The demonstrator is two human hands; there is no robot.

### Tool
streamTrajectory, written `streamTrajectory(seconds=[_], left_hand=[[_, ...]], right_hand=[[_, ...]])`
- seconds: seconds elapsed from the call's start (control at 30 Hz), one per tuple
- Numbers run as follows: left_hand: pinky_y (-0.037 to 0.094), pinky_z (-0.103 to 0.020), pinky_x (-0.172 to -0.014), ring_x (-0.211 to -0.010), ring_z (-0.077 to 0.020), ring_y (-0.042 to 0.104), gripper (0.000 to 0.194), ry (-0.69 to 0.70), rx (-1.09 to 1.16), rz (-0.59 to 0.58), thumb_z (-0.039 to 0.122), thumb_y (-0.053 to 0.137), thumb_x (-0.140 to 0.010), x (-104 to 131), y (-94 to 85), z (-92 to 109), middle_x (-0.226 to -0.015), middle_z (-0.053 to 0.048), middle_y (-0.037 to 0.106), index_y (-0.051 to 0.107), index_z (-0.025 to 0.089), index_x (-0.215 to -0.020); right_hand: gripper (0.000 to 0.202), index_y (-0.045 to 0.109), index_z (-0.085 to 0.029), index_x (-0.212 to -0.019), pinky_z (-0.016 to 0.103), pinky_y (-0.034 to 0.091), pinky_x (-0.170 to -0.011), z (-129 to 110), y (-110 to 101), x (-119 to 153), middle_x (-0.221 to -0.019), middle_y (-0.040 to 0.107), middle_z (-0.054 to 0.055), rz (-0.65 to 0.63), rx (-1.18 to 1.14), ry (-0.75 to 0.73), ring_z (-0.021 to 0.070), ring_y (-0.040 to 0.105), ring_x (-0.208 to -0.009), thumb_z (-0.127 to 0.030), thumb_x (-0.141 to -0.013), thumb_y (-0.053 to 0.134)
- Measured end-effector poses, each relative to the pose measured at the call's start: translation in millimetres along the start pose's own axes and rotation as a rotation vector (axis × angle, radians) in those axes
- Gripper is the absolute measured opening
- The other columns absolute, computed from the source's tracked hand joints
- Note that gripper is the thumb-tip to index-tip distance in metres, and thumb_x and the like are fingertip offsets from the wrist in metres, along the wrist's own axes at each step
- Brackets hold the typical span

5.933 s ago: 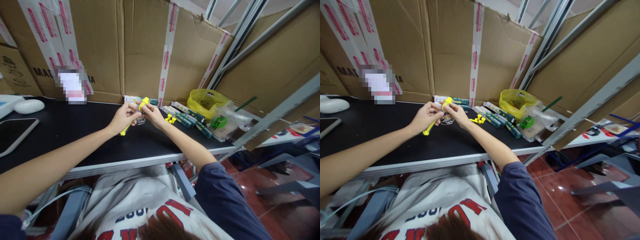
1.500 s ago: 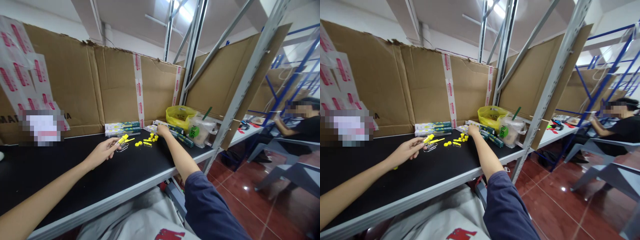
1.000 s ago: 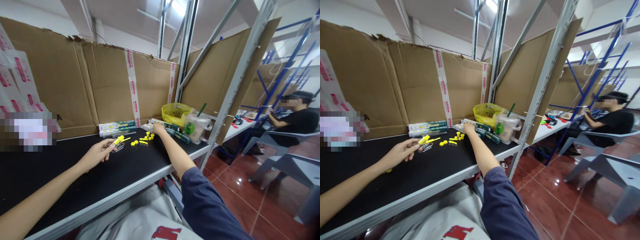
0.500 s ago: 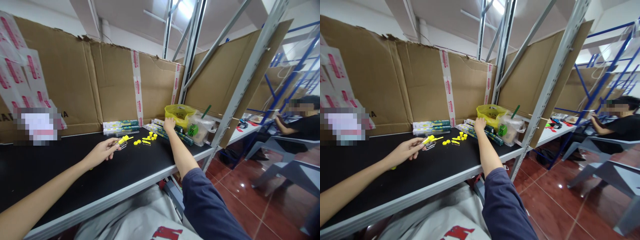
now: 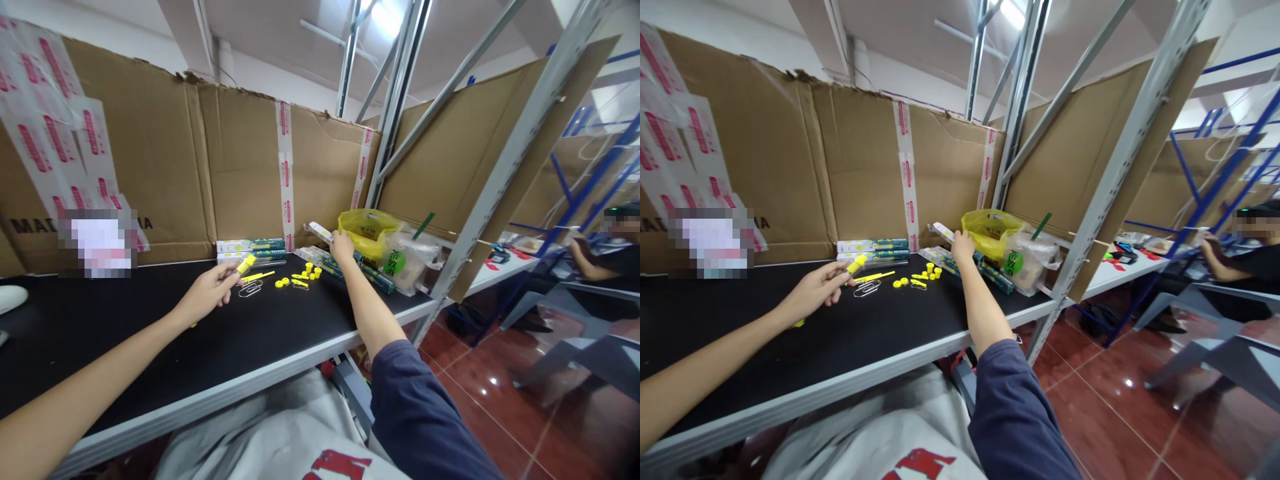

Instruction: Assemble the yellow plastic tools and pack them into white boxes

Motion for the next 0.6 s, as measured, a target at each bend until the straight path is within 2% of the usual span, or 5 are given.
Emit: streamTrajectory(seconds=[0.17, 0.23, 0.33, 0.47, 0.6], left_hand=[[0.036, -0.022, -0.043, -0.047, -0.0087, 0.044, 0.051, 0.043, -0.067, 0.249, 0.059, 0.059, -0.080, -0.6, -38.7, 9.2, -0.078, -0.001, 0.064, 0.061, 0.017, -0.108], [0.036, -0.022, -0.045, -0.050, -0.0109, 0.046, 0.049, 0.023, -0.154, 0.310, 0.060, 0.062, -0.077, -0.1, -48.3, 9.4, -0.072, 0.000, 0.062, 0.063, 0.017, -0.101], [0.038, -0.023, -0.050, -0.061, -0.0149, 0.053, 0.048, 0.010, -0.266, 0.358, 0.060, 0.066, -0.074, 0.4, -54.6, 10.8, -0.073, -0.001, 0.063, 0.064, 0.018, -0.097], [0.038, -0.023, -0.050, -0.060, -0.0142, 0.052, 0.048, -0.002, -0.262, 0.409, 0.060, 0.069, -0.071, 0.7, -58.6, 8.3, -0.073, 0.000, 0.061, 0.061, 0.018, -0.092], [0.029, -0.022, -0.039, -0.042, -0.0088, 0.038, 0.046, -0.080, 0.003, 0.417, 0.060, 0.069, -0.071, -1.1, -59.9, -8.6, -0.061, 0.006, 0.047, 0.052, 0.021, -0.086]], right_hand=[[0.042, 0.056, -0.018, -0.137, 0.029, 0.045, -0.092, -71.1, -18.9, 15.7, -0.126, 0.059, 0.012, -0.028, -0.376, -0.364, 0.0220, 0.061, -0.107, -0.033, -0.098, 0.054], [0.040, 0.062, -0.013, -0.130, 0.026, 0.044, -0.094, -112.9, -21.6, 37.4, -0.120, 0.065, 0.011, -0.160, -0.596, -0.612, 0.0198, 0.061, -0.108, -0.027, -0.093, 0.061], [0.042, 0.066, -0.012, -0.126, 0.025, 0.046, -0.079, -158.2, -20.2, 75.3, -0.109, 0.070, 0.008, -0.436, -0.823, -0.841, 0.0156, 0.062, -0.088, -0.033, -0.089, 0.067], [0.051, 0.065, -0.012, -0.128, 0.023, 0.043, -0.064, -177.1, -22.9, 98.9, -0.091, 0.071, 0.004, -0.584, -0.939, -0.884, 0.0116, 0.056, -0.069, -0.041, -0.086, 0.069], [0.047, 0.066, -0.012, -0.126, 0.026, 0.049, -0.079, -176.9, -23.5, 103.3, -0.110, 0.072, 0.007, -0.665, -0.975, -0.866, 0.0157, 0.063, -0.088, -0.039, -0.087, 0.069]])
Point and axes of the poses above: each hand's wrist, its own x-axis away from the middle knuckle, its own y-axis out of the palm, z = x × y, the point moved 10 cm from there along -x, towards the middle knuckle
